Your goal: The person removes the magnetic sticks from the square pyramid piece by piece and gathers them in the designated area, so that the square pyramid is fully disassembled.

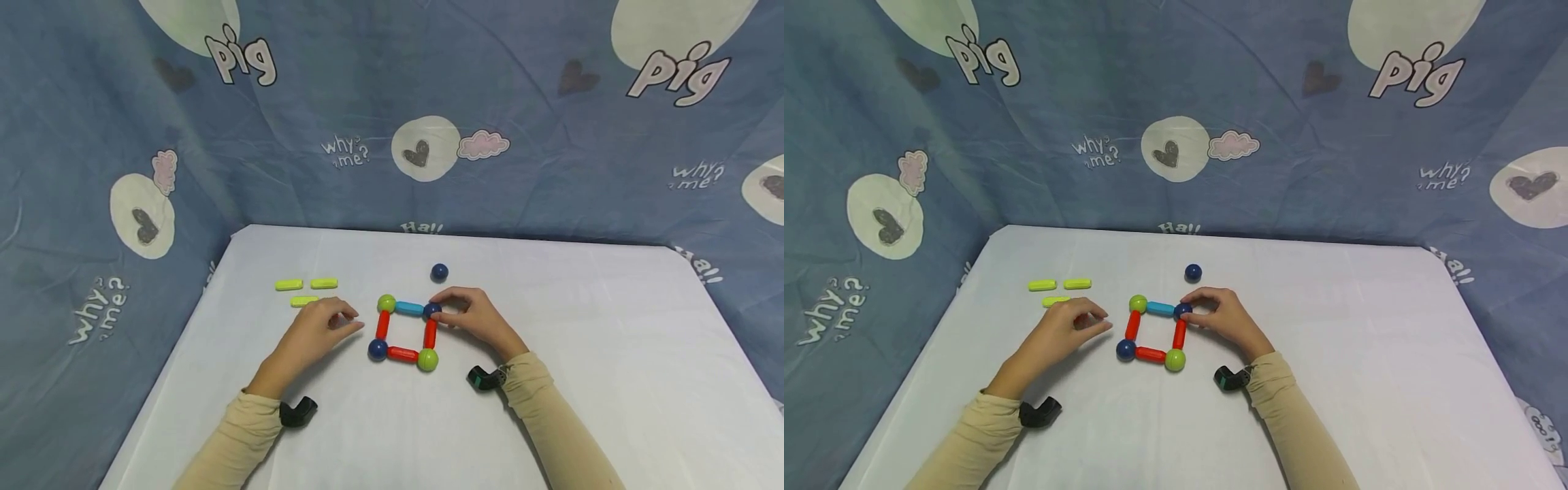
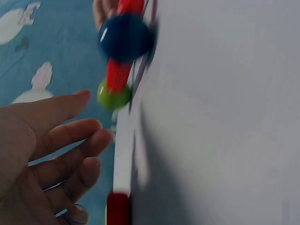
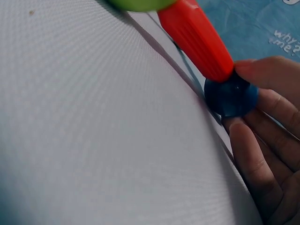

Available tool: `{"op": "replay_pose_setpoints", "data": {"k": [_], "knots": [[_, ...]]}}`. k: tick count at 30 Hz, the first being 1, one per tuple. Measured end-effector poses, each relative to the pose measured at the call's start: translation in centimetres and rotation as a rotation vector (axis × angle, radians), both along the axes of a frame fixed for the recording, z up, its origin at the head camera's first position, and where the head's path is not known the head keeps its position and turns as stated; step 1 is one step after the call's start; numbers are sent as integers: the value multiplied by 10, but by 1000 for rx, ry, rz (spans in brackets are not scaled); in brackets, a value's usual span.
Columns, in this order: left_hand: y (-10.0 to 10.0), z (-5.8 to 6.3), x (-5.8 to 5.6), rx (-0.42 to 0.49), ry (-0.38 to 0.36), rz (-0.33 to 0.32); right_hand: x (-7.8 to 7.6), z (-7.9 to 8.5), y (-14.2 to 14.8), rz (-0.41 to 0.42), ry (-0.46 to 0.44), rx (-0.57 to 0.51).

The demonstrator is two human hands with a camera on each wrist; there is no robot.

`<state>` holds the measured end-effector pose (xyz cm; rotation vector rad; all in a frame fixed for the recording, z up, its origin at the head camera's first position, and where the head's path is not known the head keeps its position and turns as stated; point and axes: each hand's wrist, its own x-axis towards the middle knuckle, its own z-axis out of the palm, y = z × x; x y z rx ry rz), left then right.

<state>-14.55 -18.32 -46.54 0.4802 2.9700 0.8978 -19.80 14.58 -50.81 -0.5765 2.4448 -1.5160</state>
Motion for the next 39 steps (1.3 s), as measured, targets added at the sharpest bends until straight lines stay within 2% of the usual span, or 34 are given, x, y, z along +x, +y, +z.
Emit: {"op": "replay_pose_setpoints", "data": {"k": [4,6,10,12,15,21,25,29,33,36,39], "knots": [[17,-1,5,-6,-98,-37,0,0,-1,13,0,4],[26,-1,7,-4,-132,-24,0,-1,0,24,6,-6],[37,-5,6,-15,-145,21,0,-4,1,73,11,-35],[42,-6,4,-24,-145,19,0,-5,2,100,8,-52],[49,-7,1,-34,-145,-31,1,-5,2,108,11,-44],[65,-5,-2,-34,-127,-189,1,-1,2,110,8,-24],[73,-6,-3,-27,-90,-241,1,0,2,142,0,-5],[75,-7,-3,-26,-89,-198,1,0,-1,188,11,-10],[73,-7,-3,-28,-128,-141,4,-1,-8,268,23,-38],[73,-8,-3,-38,-144,-144,7,-1,-15,308,27,-40],[73,-10,-3,-45,-138,-159,8,-2,-19,302,26,-35]]}}
